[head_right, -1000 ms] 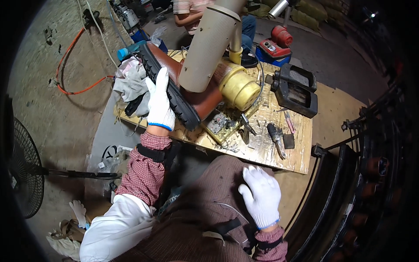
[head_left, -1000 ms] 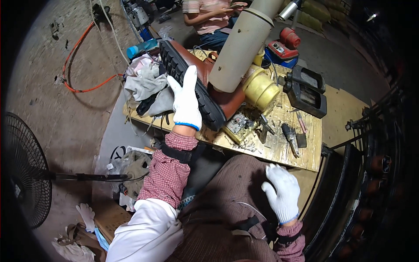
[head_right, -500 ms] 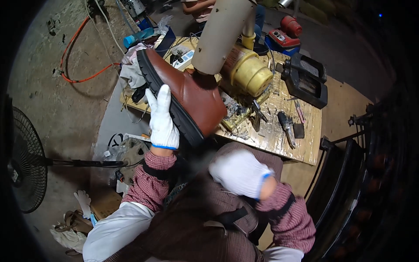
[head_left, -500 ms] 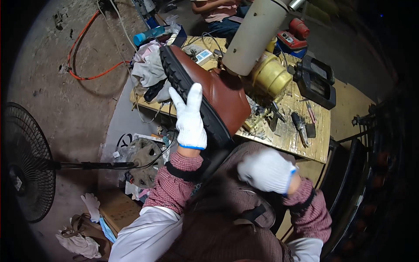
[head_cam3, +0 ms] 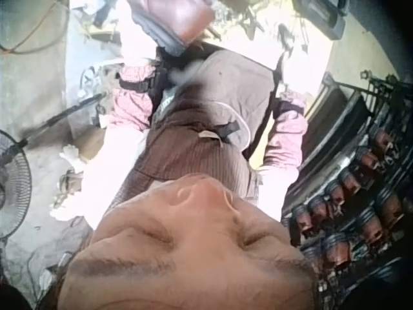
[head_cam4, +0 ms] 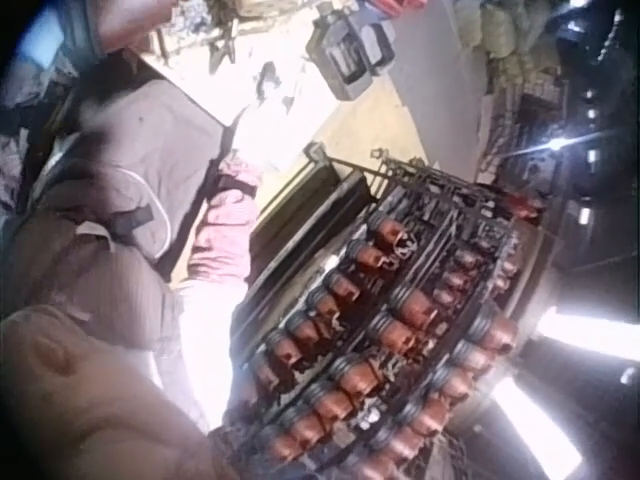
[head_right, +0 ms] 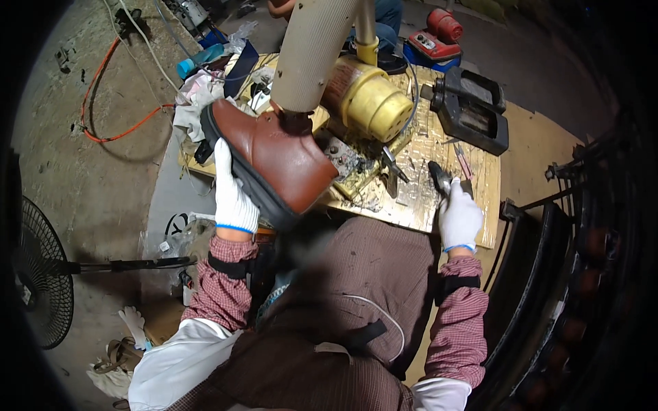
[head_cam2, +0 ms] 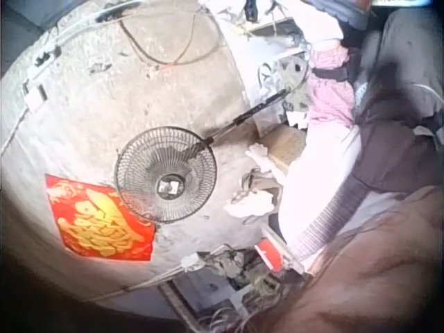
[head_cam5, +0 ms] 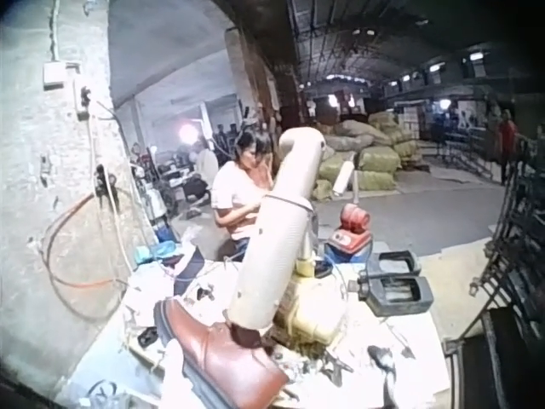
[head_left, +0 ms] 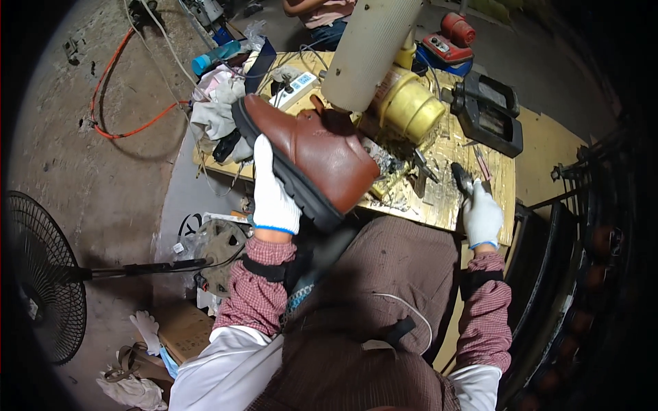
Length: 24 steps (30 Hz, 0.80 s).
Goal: Inspecting and cleaning shoes at a manufacturing station and moving them to a rack.
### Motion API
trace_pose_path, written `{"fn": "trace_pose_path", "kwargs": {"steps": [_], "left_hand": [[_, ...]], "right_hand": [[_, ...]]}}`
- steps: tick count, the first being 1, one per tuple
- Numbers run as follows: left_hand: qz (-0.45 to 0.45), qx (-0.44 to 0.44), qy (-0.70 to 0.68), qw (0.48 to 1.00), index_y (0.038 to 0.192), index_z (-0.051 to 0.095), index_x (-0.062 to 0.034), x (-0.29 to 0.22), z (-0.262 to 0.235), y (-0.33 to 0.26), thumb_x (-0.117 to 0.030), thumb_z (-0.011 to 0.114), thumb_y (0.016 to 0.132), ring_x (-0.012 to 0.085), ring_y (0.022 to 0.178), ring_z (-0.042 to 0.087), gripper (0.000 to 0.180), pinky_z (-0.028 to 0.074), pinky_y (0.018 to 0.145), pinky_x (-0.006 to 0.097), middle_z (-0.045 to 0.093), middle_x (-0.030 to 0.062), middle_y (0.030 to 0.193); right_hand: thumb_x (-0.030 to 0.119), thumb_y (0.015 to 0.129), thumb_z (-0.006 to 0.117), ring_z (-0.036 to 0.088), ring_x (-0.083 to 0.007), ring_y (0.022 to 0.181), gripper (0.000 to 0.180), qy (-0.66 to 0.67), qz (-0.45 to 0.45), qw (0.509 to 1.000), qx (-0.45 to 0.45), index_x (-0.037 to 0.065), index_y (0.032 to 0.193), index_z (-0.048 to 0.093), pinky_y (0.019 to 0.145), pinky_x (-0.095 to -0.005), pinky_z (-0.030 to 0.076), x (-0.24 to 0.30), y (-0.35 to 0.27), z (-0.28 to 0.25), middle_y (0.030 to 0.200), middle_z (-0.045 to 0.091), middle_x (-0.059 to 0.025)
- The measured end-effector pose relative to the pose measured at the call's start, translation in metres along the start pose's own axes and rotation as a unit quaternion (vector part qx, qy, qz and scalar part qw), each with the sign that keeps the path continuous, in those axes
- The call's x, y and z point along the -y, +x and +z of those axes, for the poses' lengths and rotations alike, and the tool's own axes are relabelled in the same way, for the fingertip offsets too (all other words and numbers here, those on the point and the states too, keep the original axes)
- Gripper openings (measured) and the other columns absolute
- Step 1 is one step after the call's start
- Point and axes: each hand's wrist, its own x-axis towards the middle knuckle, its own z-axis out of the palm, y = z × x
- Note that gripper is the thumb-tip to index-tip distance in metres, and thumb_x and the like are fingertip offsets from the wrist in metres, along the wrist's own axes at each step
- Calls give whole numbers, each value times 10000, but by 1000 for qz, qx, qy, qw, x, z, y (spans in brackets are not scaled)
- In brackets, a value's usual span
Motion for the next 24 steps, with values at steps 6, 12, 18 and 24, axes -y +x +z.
{"fn": "trace_pose_path", "kwargs": {"steps": [6, 12, 18, 24], "left_hand": [[-59, -45, -71, 995, 1485, 465, -81, 22, -34, -40, -489, 581, 1014, 315, 1320, 550, 634, 449, 1130, 509, 549, 124, 1463], [-36, -47, -35, 998, 1492, 419, -117, 49, -32, -62, -392, 647, 992, 309, 1264, 590, 615, 509, 1073, 480, 557, 118, 1426], [-32, -54, -63, 996, 1478, 425, -160, 43, -31, -61, -364, 683, 971, 302, 1235, 609, 604, 534, 1045, 473, 585, 124, 1372], [-38, -88, -19, 995, 1500, 440, -85, 34, -27, -57, -461, 587, 1013, 317, 1303, 565, 633, 462, 1121, 484, 541, 124, 1468]], "right_hand": [[173, 938, 665, 701, -206, 717, 260, 520, -13, 841, 146, 25, 1149, 698, 654, -322, 552, 79, -78, -119, 920, 724, -112], [255, 961, 680, 662, -130, 608, 206, 621, 152, 740, 207, 78, 1060, 715, 546, -263, 514, 124, -110, -122, 866, 695, -75], [279, 978, 674, 631, -109, 554, 272, 619, 136, 744, 214, 39, 1093, 727, 527, -262, 498, 125, -123, -123, 760, 688, -86], [220, 946, 656, 692, -253, 761, 116, 468, -141, 872, 17, 142, 924, 739, 672, -347, 543, 113, -110, -98, 883, 711, -114]]}}
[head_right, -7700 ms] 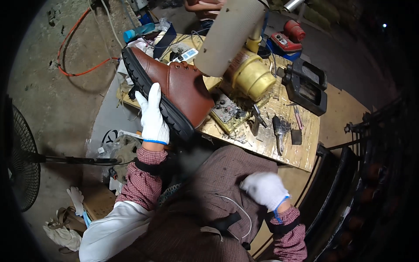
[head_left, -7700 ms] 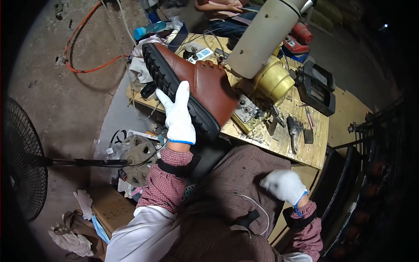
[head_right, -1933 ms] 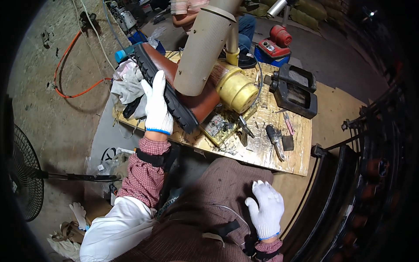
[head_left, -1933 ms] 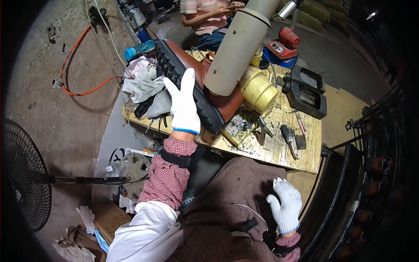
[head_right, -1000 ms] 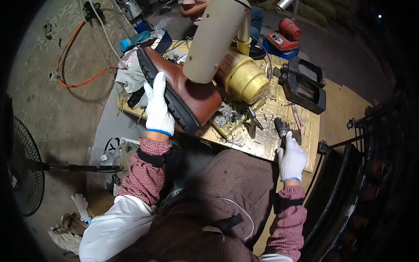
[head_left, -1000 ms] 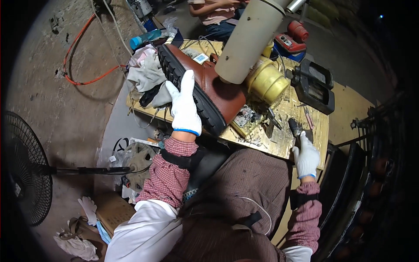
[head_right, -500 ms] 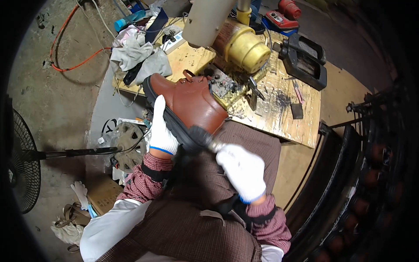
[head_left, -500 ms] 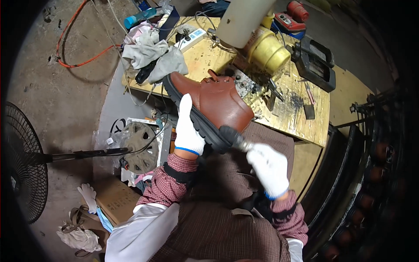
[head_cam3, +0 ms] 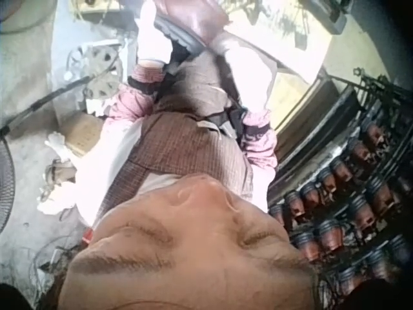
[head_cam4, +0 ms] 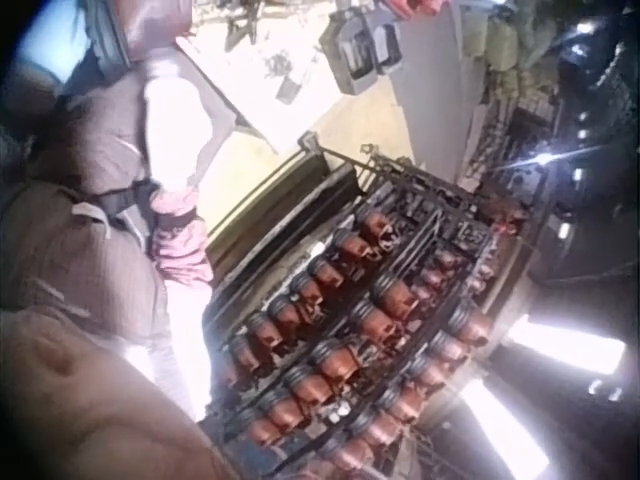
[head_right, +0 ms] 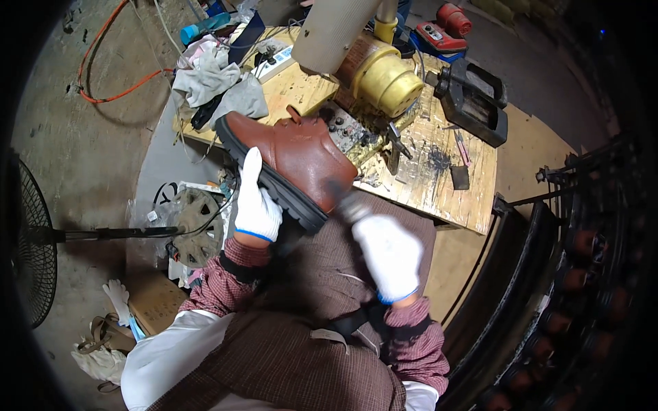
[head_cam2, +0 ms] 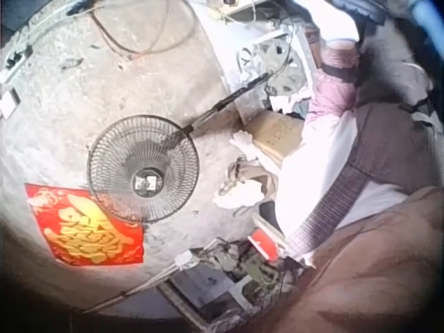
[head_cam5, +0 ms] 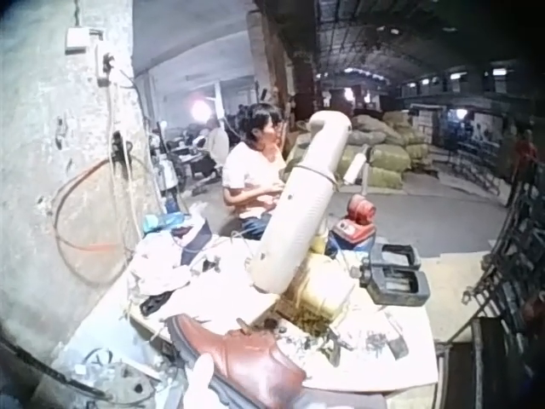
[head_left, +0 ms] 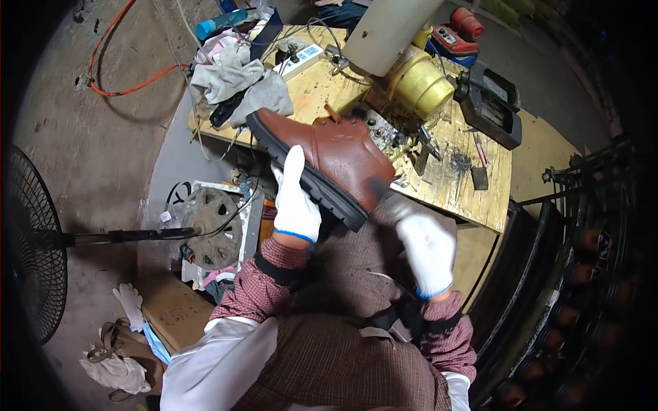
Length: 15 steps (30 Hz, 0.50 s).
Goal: Inspecting and cleaning shoes at a manufacturing station and moving them to a rack.
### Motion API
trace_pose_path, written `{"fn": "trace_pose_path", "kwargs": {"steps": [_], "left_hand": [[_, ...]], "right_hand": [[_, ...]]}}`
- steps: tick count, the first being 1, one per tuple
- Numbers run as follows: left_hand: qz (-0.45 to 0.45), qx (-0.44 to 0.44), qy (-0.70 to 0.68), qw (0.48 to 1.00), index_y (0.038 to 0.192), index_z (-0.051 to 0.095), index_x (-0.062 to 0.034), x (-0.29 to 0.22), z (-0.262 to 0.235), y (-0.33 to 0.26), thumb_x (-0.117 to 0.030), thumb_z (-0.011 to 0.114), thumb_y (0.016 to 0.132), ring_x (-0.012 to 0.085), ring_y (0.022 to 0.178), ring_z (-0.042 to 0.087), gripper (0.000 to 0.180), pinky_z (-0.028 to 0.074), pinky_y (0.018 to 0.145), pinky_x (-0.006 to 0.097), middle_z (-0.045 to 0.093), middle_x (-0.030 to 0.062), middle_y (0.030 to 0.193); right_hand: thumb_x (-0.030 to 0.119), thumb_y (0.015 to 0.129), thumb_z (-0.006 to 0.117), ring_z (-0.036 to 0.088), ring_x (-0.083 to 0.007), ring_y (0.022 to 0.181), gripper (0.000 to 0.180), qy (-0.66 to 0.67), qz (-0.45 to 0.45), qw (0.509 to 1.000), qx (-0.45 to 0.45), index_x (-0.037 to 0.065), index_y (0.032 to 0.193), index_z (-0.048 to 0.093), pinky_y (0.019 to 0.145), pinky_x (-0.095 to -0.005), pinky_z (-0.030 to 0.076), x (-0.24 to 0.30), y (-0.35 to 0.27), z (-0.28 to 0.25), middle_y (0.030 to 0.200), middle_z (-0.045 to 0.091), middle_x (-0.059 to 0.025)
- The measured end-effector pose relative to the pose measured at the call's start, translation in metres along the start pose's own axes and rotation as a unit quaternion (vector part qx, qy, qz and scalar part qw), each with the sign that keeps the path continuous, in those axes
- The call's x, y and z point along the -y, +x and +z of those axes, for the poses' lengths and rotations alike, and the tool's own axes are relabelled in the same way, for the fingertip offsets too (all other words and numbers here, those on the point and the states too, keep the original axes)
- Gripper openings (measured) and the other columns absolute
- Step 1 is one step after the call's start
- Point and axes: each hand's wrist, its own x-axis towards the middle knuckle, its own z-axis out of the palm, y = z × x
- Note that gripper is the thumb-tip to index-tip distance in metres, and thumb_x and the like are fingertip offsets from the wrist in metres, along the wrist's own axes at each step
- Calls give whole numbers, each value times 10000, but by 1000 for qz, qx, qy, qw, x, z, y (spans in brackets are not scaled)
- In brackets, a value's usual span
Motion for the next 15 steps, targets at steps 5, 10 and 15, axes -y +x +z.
{"fn": "trace_pose_path", "kwargs": {"steps": [5, 10, 15], "left_hand": [[-46, 104, -64, 991, 1517, 434, -113, -15, 6, 4, -527, 555, 1010, 314, 1328, 542, 665, 423, 1147, 496, 522, 99, 1500], [31, 54, 23, 998, 1515, 433, -119, -7, 15, 42, -536, 561, 1004, 316, 1329, 539, 672, 423, 1145, 515, 522, 98, 1497], [24, 117, -44, 992, 1531, 421, -137, -38, -4, 62, -597, 555, 977, 342, 1362, 500, 732, 385, 1167, 531, 492, 100, 1526]], "right_hand": [[378, 960, 646, 713, -343, 760, 299, -240, 170, 934, -205, 162, 1148, 730, 700, -429, 554, -98, 43, -38, 868, 732, -156], [240, 907, 683, 697, -333, 774, 464, -454, 89, 880, -108, 101, 1342, 598, 682, -468, 521, -163, 60, -66, 885, 704, -141], [140, 818, 761, 621, -381, 1083, 658, -371, -34, 925, -77, 51, 1431, 538, 967, -446, 465, -90, 39, -52, 1299, 627, -204]]}}
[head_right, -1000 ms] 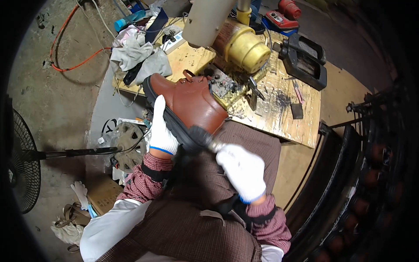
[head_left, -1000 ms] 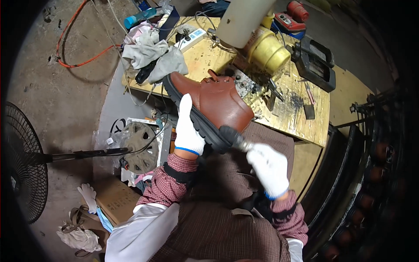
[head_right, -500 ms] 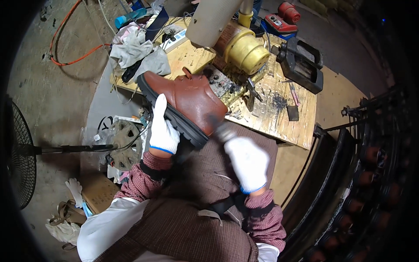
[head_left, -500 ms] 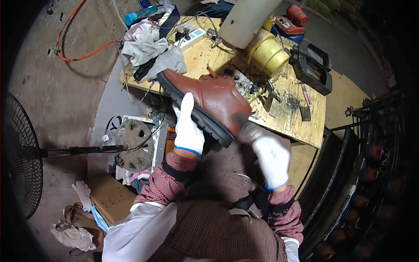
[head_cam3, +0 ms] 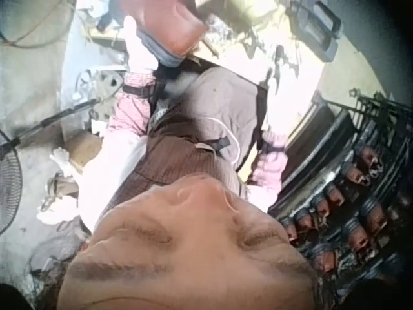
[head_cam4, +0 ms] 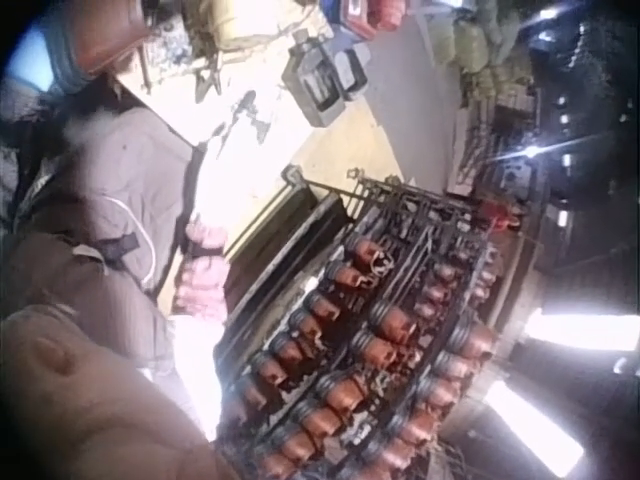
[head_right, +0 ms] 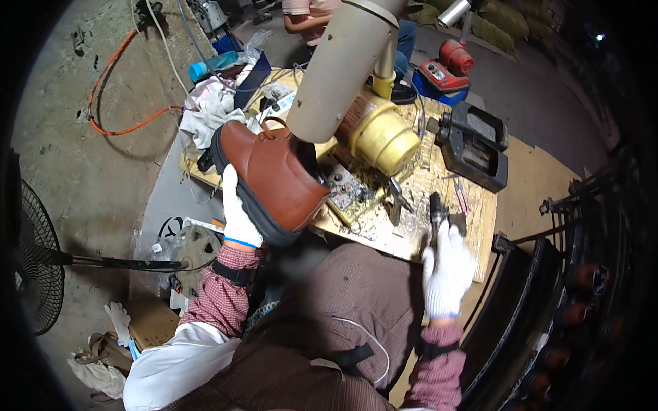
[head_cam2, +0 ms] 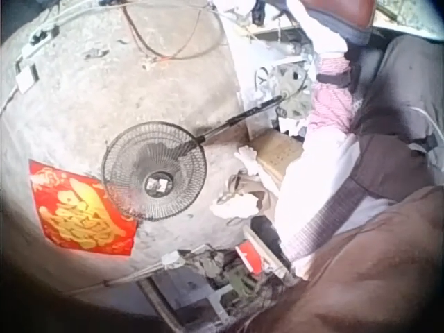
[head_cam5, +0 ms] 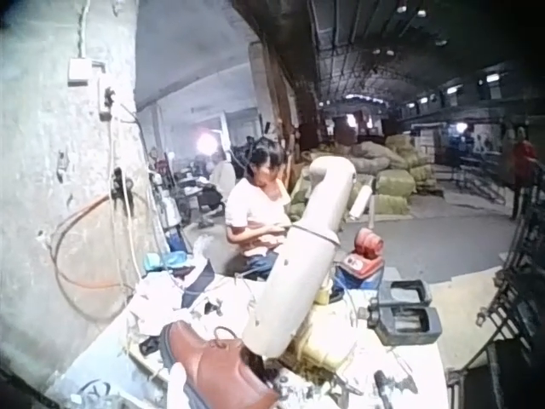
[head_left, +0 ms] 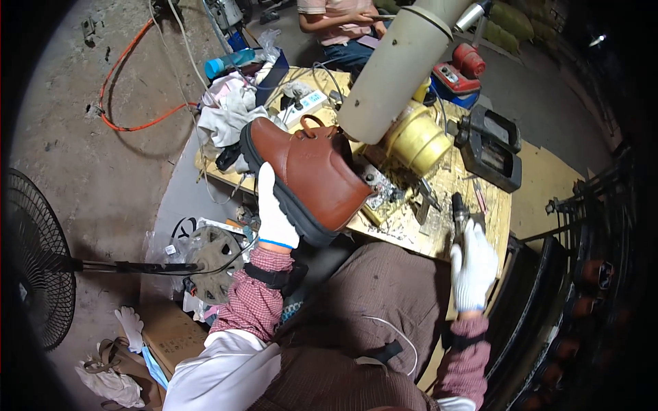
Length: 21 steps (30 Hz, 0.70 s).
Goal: Inspecting and cleaning shoes at a manufacturing station and moving them to a rack.
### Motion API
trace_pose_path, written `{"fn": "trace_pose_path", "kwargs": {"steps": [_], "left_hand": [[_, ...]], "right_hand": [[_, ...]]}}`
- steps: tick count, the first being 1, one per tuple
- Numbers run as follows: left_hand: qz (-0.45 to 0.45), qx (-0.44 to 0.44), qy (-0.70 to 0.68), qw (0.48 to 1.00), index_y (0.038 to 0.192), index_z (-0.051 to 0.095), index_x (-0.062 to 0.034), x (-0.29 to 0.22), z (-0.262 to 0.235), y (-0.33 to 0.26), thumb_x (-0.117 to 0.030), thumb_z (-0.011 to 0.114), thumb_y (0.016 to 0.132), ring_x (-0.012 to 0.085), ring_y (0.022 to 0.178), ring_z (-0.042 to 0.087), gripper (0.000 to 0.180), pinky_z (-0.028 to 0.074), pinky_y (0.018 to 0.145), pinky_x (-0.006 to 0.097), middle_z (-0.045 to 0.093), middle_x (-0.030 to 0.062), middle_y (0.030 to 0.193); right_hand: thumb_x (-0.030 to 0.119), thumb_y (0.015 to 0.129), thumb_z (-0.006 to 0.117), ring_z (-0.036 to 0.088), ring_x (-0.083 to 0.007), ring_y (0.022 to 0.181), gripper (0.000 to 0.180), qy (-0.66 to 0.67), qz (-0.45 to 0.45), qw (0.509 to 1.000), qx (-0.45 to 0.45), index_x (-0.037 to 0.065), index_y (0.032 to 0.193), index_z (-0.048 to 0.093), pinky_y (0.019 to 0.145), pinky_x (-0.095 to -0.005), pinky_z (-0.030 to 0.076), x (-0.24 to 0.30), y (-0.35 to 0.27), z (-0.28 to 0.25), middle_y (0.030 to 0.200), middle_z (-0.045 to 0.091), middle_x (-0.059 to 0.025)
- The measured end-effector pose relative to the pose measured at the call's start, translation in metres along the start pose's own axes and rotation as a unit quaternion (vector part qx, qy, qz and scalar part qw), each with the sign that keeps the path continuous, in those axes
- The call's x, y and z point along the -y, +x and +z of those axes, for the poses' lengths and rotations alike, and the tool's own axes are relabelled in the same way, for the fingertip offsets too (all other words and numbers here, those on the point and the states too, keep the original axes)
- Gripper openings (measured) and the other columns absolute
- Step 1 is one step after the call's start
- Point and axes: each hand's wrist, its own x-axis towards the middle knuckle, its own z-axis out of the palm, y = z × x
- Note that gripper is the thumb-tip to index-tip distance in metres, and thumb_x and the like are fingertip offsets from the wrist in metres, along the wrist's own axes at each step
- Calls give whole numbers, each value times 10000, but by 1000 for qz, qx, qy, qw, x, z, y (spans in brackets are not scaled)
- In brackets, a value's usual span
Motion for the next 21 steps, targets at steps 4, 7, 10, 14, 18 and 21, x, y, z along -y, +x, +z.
{"fn": "trace_pose_path", "kwargs": {"steps": [4, 7, 10, 14, 18, 21], "left_hand": [[-8, 21, -15, 1000, 1533, 431, -139, 6, -29, -14, -634, 516, 976, 344, 1370, 490, 751, 370, 1174, 518, 485, 97, 1537], [-26, -25, -5, 999, 1545, 411, -116, 20, -44, -48, -637, 479, 989, 350, 1380, 473, 765, 354, 1182, 507, 471, 105, 1547], [-152, 103, -112, 977, 1559, 369, -94, 48, -48, -87, -642, 416, 1009, 344, 1394, 455, 778, 330, 1199, 490, 439, 117, 1567], [-265, 135, 21, 954, 1570, 328, -81, 83, -9, -125, -546, 310, 1078, 303, 1422, 430, 678, 314, 1214, 465, 442, 114, 1555], [-284, 269, 264, 882, 1589, 289, -73, 97, 35, -120, -563, 353, 1073, 244, 1242, 571, 714, 451, 1059, 409, 530, 102, 1458], [-193, 401, 248, 860, 1615, 229, -61, 95, 71, -139, -654, 400, 1026, 197, 988, 634, 854, 505, 846, 324, 611, 120, 1296]], "right_hand": [[202, 784, 804, 630, -397, 1176, 696, 149, 38, 988, 27, -12, 1402, 565, 963, -449, 492, 39, -49, -35, 1333, 627, -243], [357, 795, 805, 604, -403, 1254, 743, 220, 17, 973, 65, -28, 1387, 573, 983, -441, 486, 85, -56, -73, 1387, 591, -273], [463, 819, 761, 648, -400, 1119, 728, 317, -105, 935, 121, -4, 1352, 593, 904, -432, 508, 105, -46, -94, 1319, 601, -296], [500, 807, 741, 591, -373, 683, 435, 274, -188, 909, 251, 74, 777, 659, 658, -455, 447, 96, -50, -128, 750, 631, -134], [443, 818, 773, 560, -382, 635, 435, 297, 86, 942, 132, 28, 745, 667, 629, -437, 430, 91, -57, -272, 693, 586, -155], [475, 789, 791, 595, -362, 635, 439, 135, 145, 976, -89, 42, 783, 716, 640, -416, 456, 120, -90, -367, 677, 611, -155]]}}
